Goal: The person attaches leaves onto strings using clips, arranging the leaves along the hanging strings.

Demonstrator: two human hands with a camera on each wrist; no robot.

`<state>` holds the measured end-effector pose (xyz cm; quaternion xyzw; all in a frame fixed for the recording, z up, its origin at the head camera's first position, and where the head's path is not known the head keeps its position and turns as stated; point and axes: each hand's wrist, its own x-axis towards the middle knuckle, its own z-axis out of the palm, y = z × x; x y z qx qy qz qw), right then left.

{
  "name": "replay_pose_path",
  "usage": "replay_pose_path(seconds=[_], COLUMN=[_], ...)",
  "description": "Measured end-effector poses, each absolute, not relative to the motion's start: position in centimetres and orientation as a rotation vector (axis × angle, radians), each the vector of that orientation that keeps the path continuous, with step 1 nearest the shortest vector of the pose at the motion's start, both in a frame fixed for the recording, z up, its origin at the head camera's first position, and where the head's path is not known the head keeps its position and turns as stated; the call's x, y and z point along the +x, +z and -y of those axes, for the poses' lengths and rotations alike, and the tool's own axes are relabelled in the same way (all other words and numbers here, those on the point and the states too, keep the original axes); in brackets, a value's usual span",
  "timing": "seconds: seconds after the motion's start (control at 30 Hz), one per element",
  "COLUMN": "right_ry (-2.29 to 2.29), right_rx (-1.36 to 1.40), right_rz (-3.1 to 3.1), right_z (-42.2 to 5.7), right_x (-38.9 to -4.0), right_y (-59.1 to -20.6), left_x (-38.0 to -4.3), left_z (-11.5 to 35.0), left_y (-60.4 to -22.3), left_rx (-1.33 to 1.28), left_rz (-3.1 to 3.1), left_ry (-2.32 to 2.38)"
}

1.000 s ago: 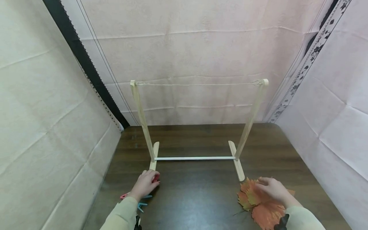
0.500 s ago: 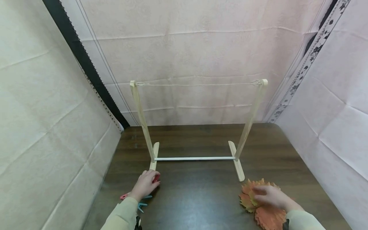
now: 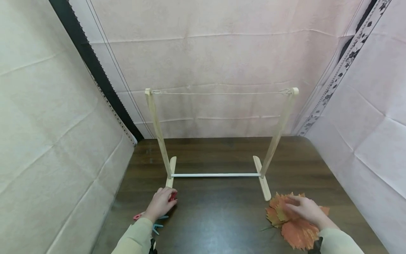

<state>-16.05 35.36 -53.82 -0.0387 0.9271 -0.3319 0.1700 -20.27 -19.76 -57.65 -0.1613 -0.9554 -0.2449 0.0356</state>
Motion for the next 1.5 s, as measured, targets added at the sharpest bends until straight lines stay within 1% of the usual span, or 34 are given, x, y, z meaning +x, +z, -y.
replay_pose_path(seconds=[0.17,0.33,0.7,0.97,1.1,1.37,1.43,1.5], right_ry=[-0.952,-0.885,-0.577,-0.622,-0.687,-0.522,-0.498,-0.533], right_rx=[-0.431,-0.642,-0.774,-0.901,-0.868,-0.484,-0.476,-0.539], right_rz=[-2.52,-2.522,-2.773,-2.974,-3.085,-3.048,-3.069,-3.12], right_z=[-35.0,-34.5,-34.4,-34.0,-33.8,-33.0,-32.7,-32.5], right_x=[-15.3,-15.0,-15.3,-15.8,-15.8,-15.9,-15.9,-15.9], right_y=[-53.3,-54.4,-56.6,-58.1,-58.4,-57.8,-57.7,-57.6], left_x=[-20.0,-19.8,-19.6,-19.7,-19.7,-19.7,-19.7,-19.7], left_z=[19.9,20.0,20.2,20.4,20.3,20.1,20.0,20.0], left_y=[-57.6,-57.6,-57.5,-57.3,-57.1,-57.0,-56.9,-56.9], left_rx=[-0.495,-0.506,-0.44,-0.41,-0.411,-0.373,-0.364,-0.35], left_rz=[2.942,2.935,2.937,2.898,2.854,2.855,2.859,2.865], left_ry=[-0.772,-0.76,-0.778,-0.798,-0.773,-0.793,-0.812,-0.832])
